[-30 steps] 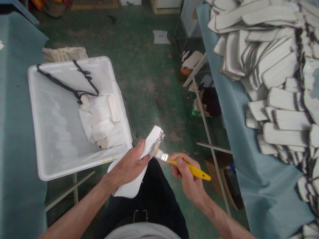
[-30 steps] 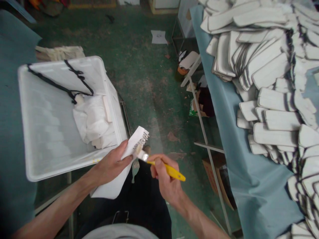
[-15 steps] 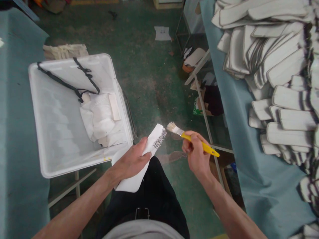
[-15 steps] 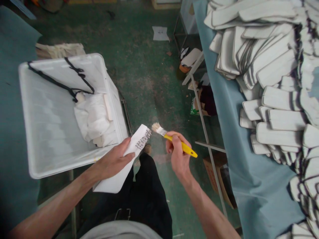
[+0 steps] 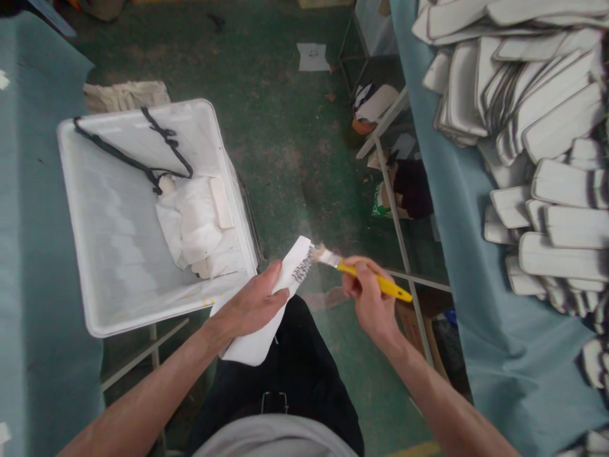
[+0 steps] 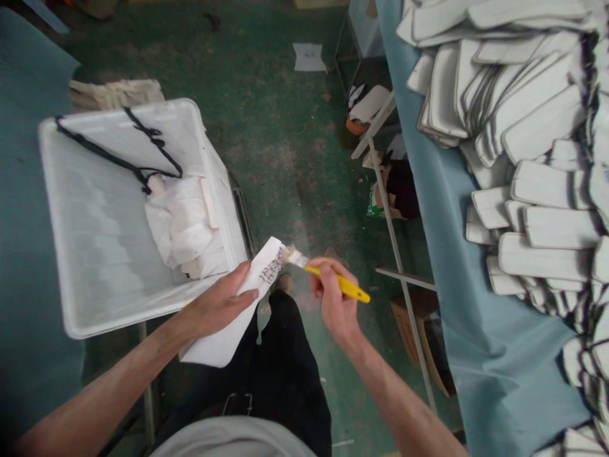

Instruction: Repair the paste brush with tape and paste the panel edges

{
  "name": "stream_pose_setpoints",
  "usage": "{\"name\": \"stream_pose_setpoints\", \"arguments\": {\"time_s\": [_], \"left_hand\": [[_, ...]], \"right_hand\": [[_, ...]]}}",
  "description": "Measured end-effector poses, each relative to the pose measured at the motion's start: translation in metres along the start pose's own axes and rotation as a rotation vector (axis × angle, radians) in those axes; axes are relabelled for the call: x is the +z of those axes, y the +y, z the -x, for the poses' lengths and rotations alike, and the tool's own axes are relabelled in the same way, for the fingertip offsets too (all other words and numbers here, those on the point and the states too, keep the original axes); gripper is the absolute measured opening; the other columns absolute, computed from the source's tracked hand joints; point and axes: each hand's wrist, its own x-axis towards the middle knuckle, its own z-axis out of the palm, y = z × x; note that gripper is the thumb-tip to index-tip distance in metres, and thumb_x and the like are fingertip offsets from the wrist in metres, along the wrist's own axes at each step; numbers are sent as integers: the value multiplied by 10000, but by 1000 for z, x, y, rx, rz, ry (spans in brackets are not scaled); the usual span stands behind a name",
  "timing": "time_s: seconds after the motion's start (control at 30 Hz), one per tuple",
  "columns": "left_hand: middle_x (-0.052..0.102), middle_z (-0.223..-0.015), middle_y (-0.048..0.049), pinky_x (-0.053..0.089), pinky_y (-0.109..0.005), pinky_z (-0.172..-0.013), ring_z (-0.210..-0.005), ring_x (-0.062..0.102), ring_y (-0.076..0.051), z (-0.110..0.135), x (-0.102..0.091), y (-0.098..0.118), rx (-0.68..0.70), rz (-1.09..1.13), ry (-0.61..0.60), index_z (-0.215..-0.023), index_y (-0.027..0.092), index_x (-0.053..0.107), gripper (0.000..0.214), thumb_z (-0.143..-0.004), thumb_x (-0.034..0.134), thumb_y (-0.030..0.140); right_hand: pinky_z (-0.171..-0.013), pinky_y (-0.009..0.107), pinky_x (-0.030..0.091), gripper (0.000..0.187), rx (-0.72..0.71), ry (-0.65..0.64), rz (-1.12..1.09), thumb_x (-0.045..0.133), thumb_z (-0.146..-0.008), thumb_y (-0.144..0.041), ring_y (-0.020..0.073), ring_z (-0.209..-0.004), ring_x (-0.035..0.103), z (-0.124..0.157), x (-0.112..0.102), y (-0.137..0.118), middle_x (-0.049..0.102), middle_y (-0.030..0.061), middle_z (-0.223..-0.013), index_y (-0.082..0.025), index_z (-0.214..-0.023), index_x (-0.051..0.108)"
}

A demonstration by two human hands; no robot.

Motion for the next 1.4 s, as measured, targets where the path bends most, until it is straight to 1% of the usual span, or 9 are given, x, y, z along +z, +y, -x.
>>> {"name": "stream_pose_setpoints", "arguments": {"time_s": [0.07,0.17,0.3,0.47,0.63,0.73,0.97,1.17,1.4], "left_hand": [[667,-1354,-164,459,-459,-1132,-1259,629,-331,0,-1,1,-16,-16,0,-1340,144,520,455,-953,469,378],[722,-1203,-124,520,-455,-1045,-1131,676,-312,0,-2,0,1,33,-19,-1259,168,558,383,-960,459,386],[667,-1378,-172,444,-498,-1166,-1296,619,-346,0,-1,-1,1,44,22,-1344,140,538,472,-931,499,365],[736,-1188,-113,529,-457,-1043,-1118,689,-312,1,-2,-2,0,65,-12,-1287,170,568,403,-941,497,365],[709,-1297,-152,484,-463,-1119,-1231,646,-328,2,-2,-3,-9,41,20,-1331,141,564,464,-928,499,361],[722,-1267,-133,500,-476,-1100,-1199,659,-321,2,-2,-1,11,80,-12,-1324,147,561,453,-949,482,389],[636,-1490,-180,427,-504,-1220,-1404,579,-366,13,-2,-5,-37,20,28,-1405,129,559,560,-926,497,412],[600,-1544,-175,384,-539,-1258,-1448,550,-369,20,-13,-8,-82,57,157,-1475,136,523,638,-928,524,464],[684,-1429,-134,466,-508,-1182,-1328,636,-351,33,-14,12,-15,109,106,-1439,178,553,585,-950,524,498]], "right_hand": [[-475,253,314,326,6,13,5,612,-971,-496,114,-486,403,-1,1,0,457,-64,-525,-204,-861,706],[-462,252,294,359,65,-206,-16,583,-994,-502,112,-468,412,0,2,2,504,-46,-529,-197,-856,711],[-483,254,316,314,-18,28,-19,624,-966,-498,115,-490,408,-5,3,4,473,-59,-529,-210,-869,704],[-458,251,303,357,51,-150,-37,601,-976,-506,112,-463,424,-6,4,6,507,-45,-523,-193,-839,708],[-476,238,314,295,-9,10,-57,636,-956,-473,99,-474,406,-1,7,6,466,-74,-515,-202,-863,706],[-456,234,298,339,52,-152,-85,613,-973,-477,99,-454,428,2,10,10,525,-50,-511,-184,-838,717],[-453,200,339,186,-54,238,-309,666,-826,-409,81,-443,342,-60,-13,4,464,-107,-511,-224,-848,668],[-405,140,311,122,375,-61,-1044,731,-817,-147,55,-407,287,-24,-29,-15,356,-148,-511,-216,-847,636],[-392,125,293,301,472,-228,-1395,659,-936,-104,47,-390,285,5,-21,2,299,-145,-463,-202,-684,527]]}}
